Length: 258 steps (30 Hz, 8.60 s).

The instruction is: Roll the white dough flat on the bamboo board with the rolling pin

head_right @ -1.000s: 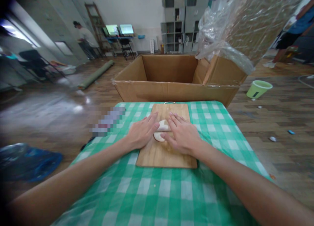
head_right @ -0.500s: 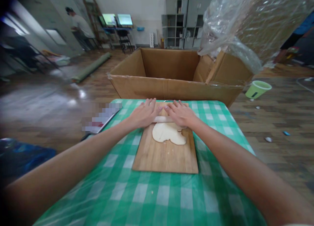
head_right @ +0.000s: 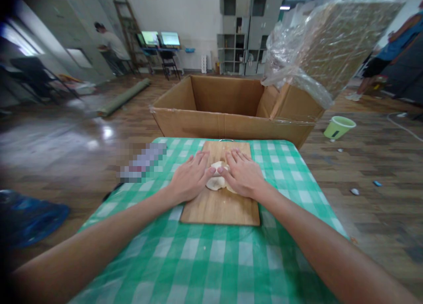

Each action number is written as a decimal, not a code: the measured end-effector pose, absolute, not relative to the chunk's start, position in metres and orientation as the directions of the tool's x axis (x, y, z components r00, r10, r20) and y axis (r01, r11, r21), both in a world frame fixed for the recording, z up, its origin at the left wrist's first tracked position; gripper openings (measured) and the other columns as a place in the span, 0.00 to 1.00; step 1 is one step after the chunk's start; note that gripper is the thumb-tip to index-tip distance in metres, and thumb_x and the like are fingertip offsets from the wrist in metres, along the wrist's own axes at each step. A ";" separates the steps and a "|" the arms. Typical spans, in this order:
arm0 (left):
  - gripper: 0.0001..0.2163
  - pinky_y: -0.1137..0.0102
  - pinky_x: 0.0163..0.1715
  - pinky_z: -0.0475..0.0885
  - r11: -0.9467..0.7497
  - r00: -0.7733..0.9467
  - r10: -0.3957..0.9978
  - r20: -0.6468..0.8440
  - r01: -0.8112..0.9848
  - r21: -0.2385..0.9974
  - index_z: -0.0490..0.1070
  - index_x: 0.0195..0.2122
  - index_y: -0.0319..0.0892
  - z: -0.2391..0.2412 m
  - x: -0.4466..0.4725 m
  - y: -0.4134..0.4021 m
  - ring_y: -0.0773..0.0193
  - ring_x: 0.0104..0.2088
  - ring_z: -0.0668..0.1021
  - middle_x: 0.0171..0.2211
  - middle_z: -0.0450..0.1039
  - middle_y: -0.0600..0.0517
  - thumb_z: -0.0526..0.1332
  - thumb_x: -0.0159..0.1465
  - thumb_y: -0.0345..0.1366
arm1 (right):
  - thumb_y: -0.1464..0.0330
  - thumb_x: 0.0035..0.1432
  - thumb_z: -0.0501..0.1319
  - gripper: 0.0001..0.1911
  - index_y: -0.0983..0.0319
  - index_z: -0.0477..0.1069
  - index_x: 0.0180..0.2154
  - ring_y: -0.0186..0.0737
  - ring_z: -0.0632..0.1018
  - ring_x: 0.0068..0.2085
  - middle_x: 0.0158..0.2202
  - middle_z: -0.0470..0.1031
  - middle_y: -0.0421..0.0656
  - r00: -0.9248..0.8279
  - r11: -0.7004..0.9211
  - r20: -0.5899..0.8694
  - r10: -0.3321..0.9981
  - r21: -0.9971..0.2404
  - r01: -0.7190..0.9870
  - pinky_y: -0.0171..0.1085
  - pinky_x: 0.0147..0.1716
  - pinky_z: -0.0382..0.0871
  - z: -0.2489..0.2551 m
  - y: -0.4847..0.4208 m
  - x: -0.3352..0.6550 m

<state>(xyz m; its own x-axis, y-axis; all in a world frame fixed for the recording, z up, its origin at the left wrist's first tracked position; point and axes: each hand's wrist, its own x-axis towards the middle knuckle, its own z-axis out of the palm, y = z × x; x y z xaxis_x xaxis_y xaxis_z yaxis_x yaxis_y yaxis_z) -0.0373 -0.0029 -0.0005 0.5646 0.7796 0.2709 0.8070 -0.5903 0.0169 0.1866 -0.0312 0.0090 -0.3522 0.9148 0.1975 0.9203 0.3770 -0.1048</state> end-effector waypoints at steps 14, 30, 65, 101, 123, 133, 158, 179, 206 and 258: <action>0.29 0.47 0.64 0.66 -0.602 0.605 0.792 0.077 0.796 -0.061 0.60 0.71 0.38 0.025 -0.026 0.049 0.44 0.72 0.64 0.72 0.60 0.34 0.34 0.79 0.45 | 0.48 0.75 0.30 0.42 0.62 0.60 0.73 0.60 0.57 0.75 0.74 0.60 0.52 -0.349 0.354 0.105 0.931 -0.037 0.934 0.61 0.71 0.52 0.006 0.031 0.196; 0.24 0.42 0.63 0.67 -0.640 0.640 0.764 0.086 0.768 -0.028 0.64 0.70 0.45 0.001 -0.027 0.098 0.39 0.71 0.62 0.74 0.56 0.36 0.40 0.79 0.39 | 0.38 0.70 0.28 0.49 0.59 0.57 0.75 0.66 0.53 0.76 0.77 0.55 0.53 -0.267 0.277 0.108 0.958 -0.090 0.957 0.66 0.71 0.49 0.009 0.064 0.197; 0.29 0.47 0.70 0.58 -0.626 0.614 0.766 0.190 0.779 0.007 0.59 0.73 0.37 0.002 -0.037 0.026 0.46 0.75 0.59 0.74 0.57 0.38 0.36 0.79 0.45 | 0.43 0.73 0.35 0.46 0.70 0.59 0.73 0.61 0.53 0.77 0.74 0.59 0.58 -0.345 0.356 0.223 0.912 -0.010 0.935 0.60 0.73 0.49 0.013 -0.012 0.185; 0.35 0.56 0.63 0.70 -0.507 0.480 0.847 0.229 0.859 0.074 0.53 0.74 0.29 0.012 -0.030 -0.013 0.44 0.71 0.67 0.72 0.61 0.33 0.36 0.78 0.54 | 0.46 0.75 0.30 0.43 0.61 0.67 0.70 0.56 0.59 0.75 0.74 0.62 0.47 -0.494 0.512 0.136 0.859 -0.219 0.831 0.58 0.74 0.50 0.009 0.042 0.197; 0.39 0.53 0.74 0.56 -0.572 0.532 0.809 0.252 0.810 0.126 0.52 0.74 0.26 0.004 -0.034 -0.046 0.46 0.75 0.59 0.75 0.52 0.31 0.39 0.77 0.57 | 0.47 0.76 0.36 0.42 0.68 0.54 0.75 0.54 0.54 0.77 0.77 0.51 0.54 -0.526 0.552 0.178 0.831 -0.152 0.820 0.58 0.74 0.50 0.009 -0.020 0.206; 0.39 0.55 0.67 0.65 -0.508 0.489 0.860 0.144 0.843 0.174 0.50 0.76 0.34 0.010 -0.037 0.008 0.48 0.75 0.60 0.75 0.55 0.38 0.30 0.76 0.57 | 0.46 0.75 0.30 0.45 0.67 0.56 0.75 0.56 0.52 0.77 0.77 0.53 0.52 -0.448 0.467 0.139 0.883 -0.187 0.864 0.58 0.75 0.46 0.005 0.033 0.196; 0.33 0.55 0.73 0.54 -0.694 0.656 0.716 0.239 0.706 0.143 0.60 0.72 0.35 0.000 -0.069 0.010 0.51 0.74 0.62 0.73 0.61 0.39 0.40 0.78 0.53 | 0.41 0.71 0.46 0.47 0.71 0.57 0.73 0.58 0.55 0.76 0.76 0.54 0.59 -0.460 0.505 0.270 0.846 -0.124 0.854 0.56 0.74 0.51 0.013 -0.068 0.163; 0.40 0.50 0.67 0.64 -0.454 0.434 0.886 0.162 0.883 0.121 0.55 0.73 0.28 0.007 -0.046 0.030 0.40 0.72 0.65 0.73 0.57 0.29 0.37 0.76 0.60 | 0.40 0.73 0.34 0.44 0.58 0.61 0.73 0.55 0.52 0.77 0.77 0.53 0.44 -0.488 0.482 0.062 0.871 -0.311 0.819 0.61 0.75 0.48 0.011 0.064 0.181; 0.36 0.50 0.73 0.54 -0.654 0.618 0.725 0.303 0.756 0.024 0.63 0.68 0.30 -0.005 -0.081 -0.007 0.44 0.72 0.64 0.71 0.62 0.32 0.49 0.74 0.59 | 0.43 0.74 0.39 0.44 0.68 0.61 0.72 0.57 0.59 0.75 0.75 0.59 0.56 -0.458 0.492 0.215 0.862 -0.141 0.859 0.55 0.73 0.54 0.013 -0.040 0.168; 0.19 0.54 0.58 0.74 -0.726 0.654 0.667 0.356 0.678 0.115 0.71 0.59 0.41 0.015 -0.049 -0.005 0.46 0.61 0.74 0.63 0.69 0.40 0.52 0.75 0.45 | 0.57 0.79 0.43 0.23 0.62 0.71 0.43 0.49 0.76 0.48 0.44 0.78 0.51 -0.338 0.326 0.299 0.892 0.091 0.941 0.43 0.50 0.64 0.008 -0.033 0.195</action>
<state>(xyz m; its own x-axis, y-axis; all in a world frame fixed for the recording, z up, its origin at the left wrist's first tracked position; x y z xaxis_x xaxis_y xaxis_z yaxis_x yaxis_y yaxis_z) -0.0492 -0.0050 0.0153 0.6543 0.6674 0.3557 0.6781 -0.7259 0.1147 0.1946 -0.0325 0.0080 -0.3383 0.8921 0.2994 0.9409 0.3264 0.0906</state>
